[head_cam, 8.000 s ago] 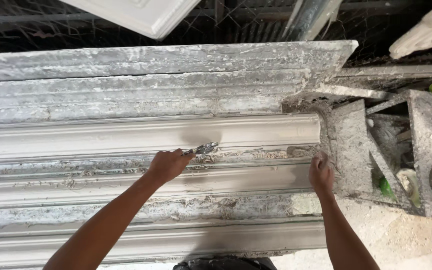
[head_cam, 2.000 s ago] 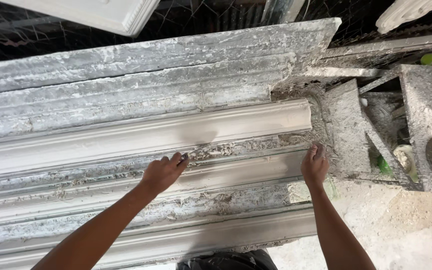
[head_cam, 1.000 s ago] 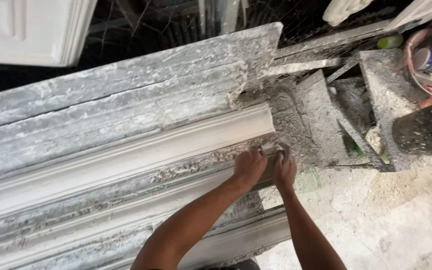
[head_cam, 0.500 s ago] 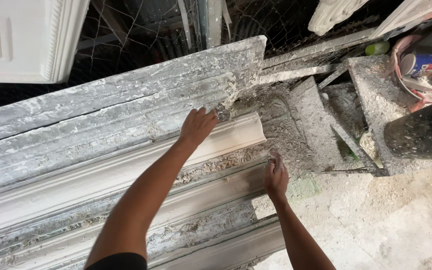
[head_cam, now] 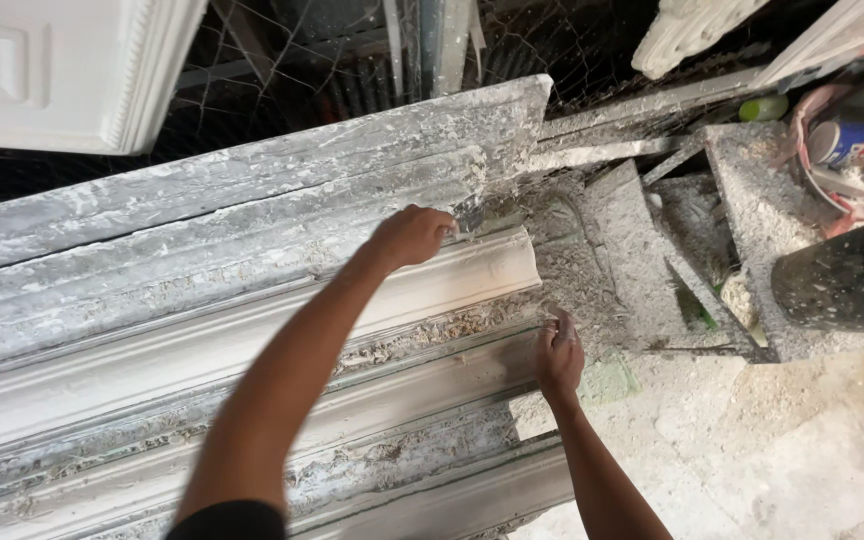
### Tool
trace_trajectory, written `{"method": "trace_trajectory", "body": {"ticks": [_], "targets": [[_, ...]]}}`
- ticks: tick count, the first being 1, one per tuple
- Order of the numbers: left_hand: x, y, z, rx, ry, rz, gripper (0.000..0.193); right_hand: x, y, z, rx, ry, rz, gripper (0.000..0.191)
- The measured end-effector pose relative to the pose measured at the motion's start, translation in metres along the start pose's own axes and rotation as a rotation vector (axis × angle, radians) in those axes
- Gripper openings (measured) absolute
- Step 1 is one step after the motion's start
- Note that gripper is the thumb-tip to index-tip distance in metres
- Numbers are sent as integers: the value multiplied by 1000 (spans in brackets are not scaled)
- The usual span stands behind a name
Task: The person cleans long plaster cornice mold halves on a workbench, using a small handheld scraper to remove dried plaster residue from the grooves of the molds. They work along the mold surfaces section by section, brushing debris away by hand and moving between mold pieces as they go.
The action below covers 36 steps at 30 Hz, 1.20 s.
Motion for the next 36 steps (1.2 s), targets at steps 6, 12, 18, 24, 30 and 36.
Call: {"method": "trace_trajectory", "body": {"ticks": [6,12,18,24,30,36], "targets": [[-6,49,-6,-40,159,207,31,-1,1,0,-57,64,-62,43],[-173,69,60,115,-145,264,41,6,-22,-14,-68,21,28,46],[-466,40,-48,-391,-1051,360,62,-30,16,-4,-104,-251,494,40],[-660,27,-210,-743,-1366,775,49,-204,110,-84,102,66,726,28],[-817,56,-184,-632,-1670,605,45,-463,165,-246,81,851,555,31],[-1027,78,-195,-745,-1719,828,35,-736,221,-353,29,1344,687,41]]}}
Point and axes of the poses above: each hand's wrist, its own x-axis towards the middle knuckle, its own z-axis out of the back of the hand, y = z × x, the point moved 9 cm from there along x, towards the middle knuckle, and after that the axes turned 7 degrees about -z, right-handed, at the moved point
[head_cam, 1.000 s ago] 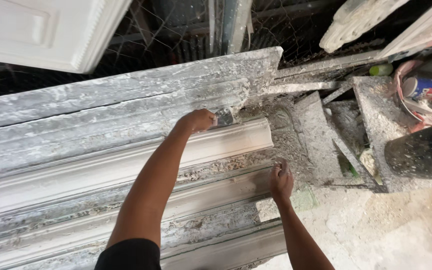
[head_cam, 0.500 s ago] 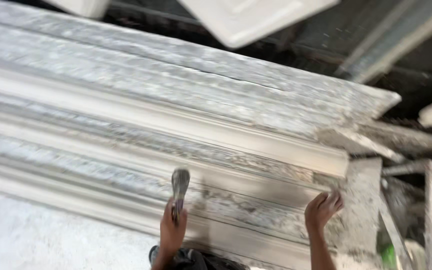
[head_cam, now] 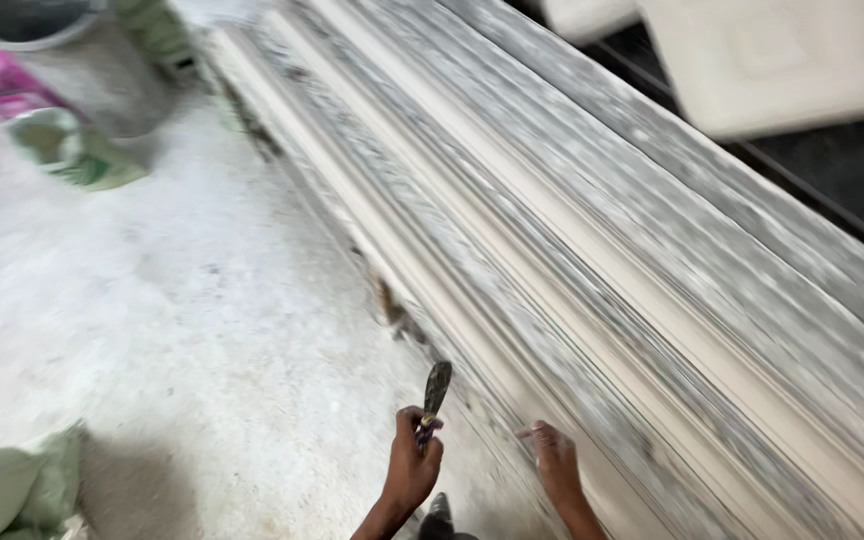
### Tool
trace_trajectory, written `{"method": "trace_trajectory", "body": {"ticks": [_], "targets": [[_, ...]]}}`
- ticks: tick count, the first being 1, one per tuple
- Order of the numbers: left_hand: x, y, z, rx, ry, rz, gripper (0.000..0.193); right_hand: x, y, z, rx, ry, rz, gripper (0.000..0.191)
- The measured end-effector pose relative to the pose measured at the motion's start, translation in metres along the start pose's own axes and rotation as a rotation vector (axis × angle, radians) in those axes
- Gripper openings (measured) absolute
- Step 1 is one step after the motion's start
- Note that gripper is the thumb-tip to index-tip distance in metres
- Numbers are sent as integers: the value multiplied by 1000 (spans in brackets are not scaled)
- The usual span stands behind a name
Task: The person cleans long plaster cornice mold halves on a workbench, using a small handheld scraper to remove dried plaster residue from the grooves of the molds. They work along the mold surfaces section by section, brushing debris away by hand and moving between mold pieces as they go.
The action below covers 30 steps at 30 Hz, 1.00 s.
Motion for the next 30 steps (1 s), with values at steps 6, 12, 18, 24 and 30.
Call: {"method": "trace_trajectory", "body": {"ticks": [6,12,18,24,30], "targets": [[19,55,160,-25,-135,430,39,39,134,-175,160,356,129,36],[85,110,229,5,-273,439,55,106,144,-270,-227,397,68,32],[238,116,272,100,-146,385,49,175,207,-359,-84,732,127,52],[424,66,277,-7,-36,344,44,272,346,-427,-174,812,265,85],[592,39,293,326,199,186,47,421,396,-440,-305,477,62,64]]}}
Point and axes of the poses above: each hand's wrist, its own x-axis towards the middle knuckle, its own z-axis out of the back of the hand, y = z × x, the point moved 9 cm from there along x, towards the middle knuckle, and after that the axes turned 7 degrees about -z, right-handed, at the moved point
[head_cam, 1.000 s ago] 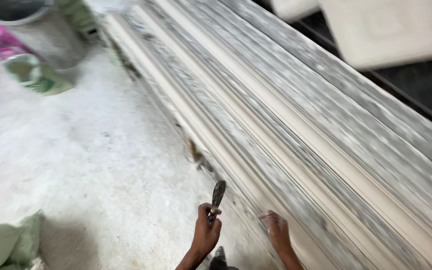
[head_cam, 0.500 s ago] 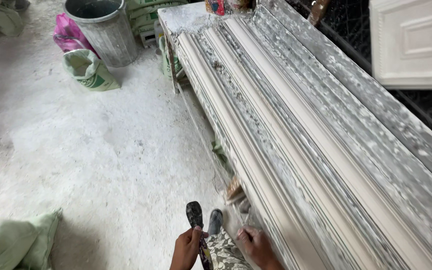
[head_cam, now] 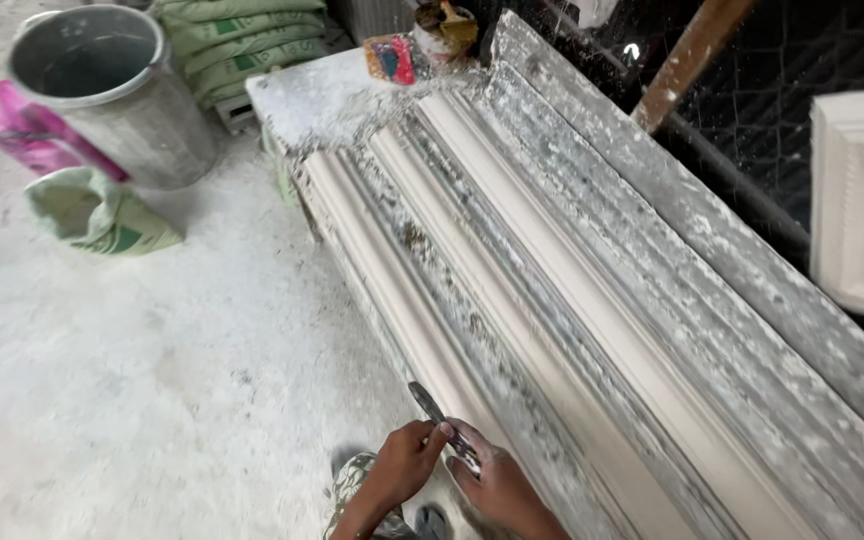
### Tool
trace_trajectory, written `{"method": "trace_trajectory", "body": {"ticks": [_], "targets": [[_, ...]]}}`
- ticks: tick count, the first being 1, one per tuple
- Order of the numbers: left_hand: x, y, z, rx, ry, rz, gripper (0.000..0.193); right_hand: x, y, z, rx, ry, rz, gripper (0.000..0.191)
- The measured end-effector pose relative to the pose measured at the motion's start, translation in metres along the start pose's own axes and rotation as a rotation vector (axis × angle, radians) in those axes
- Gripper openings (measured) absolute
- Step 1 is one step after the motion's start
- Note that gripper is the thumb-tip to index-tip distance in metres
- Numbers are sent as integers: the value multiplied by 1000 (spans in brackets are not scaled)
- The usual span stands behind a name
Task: The person cleans long plaster cornice mold halves on a workbench, using a small handheld scraper to remove dried plaster residue from the grooves of the molds. They work along the mold surfaces section by section, brushing debris away by hand and moving between mold pieces as they go.
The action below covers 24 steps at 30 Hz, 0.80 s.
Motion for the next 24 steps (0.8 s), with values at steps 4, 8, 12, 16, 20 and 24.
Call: {"method": "trace_trajectory", "body": {"ticks": [4,8,12,16,20,24], "targets": [[117,-4,37,97,87,-170,43,94,1,48,-143,-240,7,60],[239,-34,90,359,-138,-621,51,203,21,83,-101,-431,-41,56],[376,-22,100,538,155,-503,61,310,73,123,-228,-548,-174,55],[465,-61,107,727,1,-757,58,378,80,167,-379,-300,-609,54],[486,-61,42,576,314,-722,25,376,97,202,-441,-235,-493,51],[481,-62,21,724,131,-1067,12,384,84,209,-417,-52,-595,59]]}}
Point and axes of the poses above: each hand's wrist, its own x-axis towards the middle knuckle, its own z-axis out of the back of the hand, y = z × x, the point moved 9 cm from there along x, towards the middle knuckle, and after that the axes turned 7 degrees about -z, right-handed, at the moved point
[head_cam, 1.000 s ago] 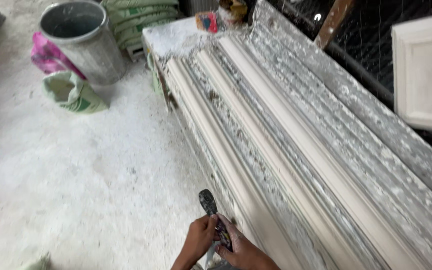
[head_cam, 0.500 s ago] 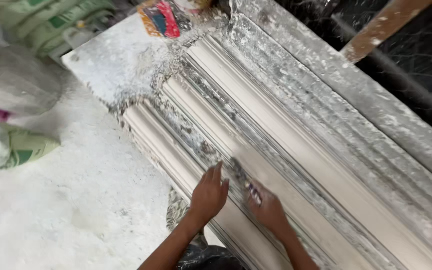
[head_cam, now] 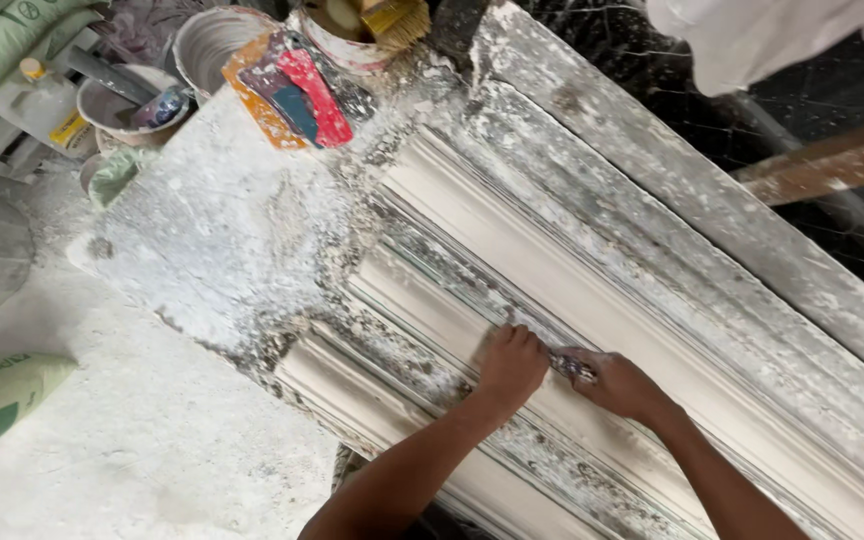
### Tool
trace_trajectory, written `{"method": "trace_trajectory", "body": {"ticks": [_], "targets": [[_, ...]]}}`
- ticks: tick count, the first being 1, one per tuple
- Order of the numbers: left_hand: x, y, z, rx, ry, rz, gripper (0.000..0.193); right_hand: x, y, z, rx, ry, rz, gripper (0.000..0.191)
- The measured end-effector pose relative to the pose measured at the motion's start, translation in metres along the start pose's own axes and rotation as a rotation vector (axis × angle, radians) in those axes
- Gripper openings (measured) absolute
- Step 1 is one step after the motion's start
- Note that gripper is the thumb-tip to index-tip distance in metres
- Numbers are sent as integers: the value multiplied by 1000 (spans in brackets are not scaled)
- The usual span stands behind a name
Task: The person cleans long plaster cornice mold halves on a workbench, using a small handheld scraper to remove dried plaster residue from the grooves of the molds. They work along the mold surfaces section by section, brushing debris away by hand and moving between mold pieces as they go.
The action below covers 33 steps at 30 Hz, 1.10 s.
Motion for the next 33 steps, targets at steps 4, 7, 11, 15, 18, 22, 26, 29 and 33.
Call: {"method": "trace_trajectory", "body": {"ticks": [4,7,11,15,18,22,26,29,33], "targets": [[-16,136,0,-85,134,241,8,74,116,12,48,-100,289,57],[-27,247,38,285,358,248,20,132,227,11,143,-128,342,51],[-39,268,125,207,12,240,42,111,284,44,250,-277,560,55],[-42,194,107,72,121,197,48,63,202,10,121,-78,161,51],[-38,135,54,-63,344,116,50,26,148,-11,119,-168,110,49],[-30,68,19,-112,343,-17,41,8,68,-44,96,-13,-203,53],[-25,39,7,-183,332,-19,26,-9,52,-32,133,-90,-126,60],[-39,96,-3,-162,552,61,14,18,93,-27,183,-113,-12,50],[-51,222,42,86,422,161,51,95,209,-31,223,-286,174,46]]}}
Point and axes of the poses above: each hand's wrist, its own x-axis towards the middle knuckle, its own z-axis out of the back of the hand, y = z × x, the point moved 9 cm from there along x, towards the middle knuckle, and after that the axes turned 7 degrees about -z, right-handed, at the moved point
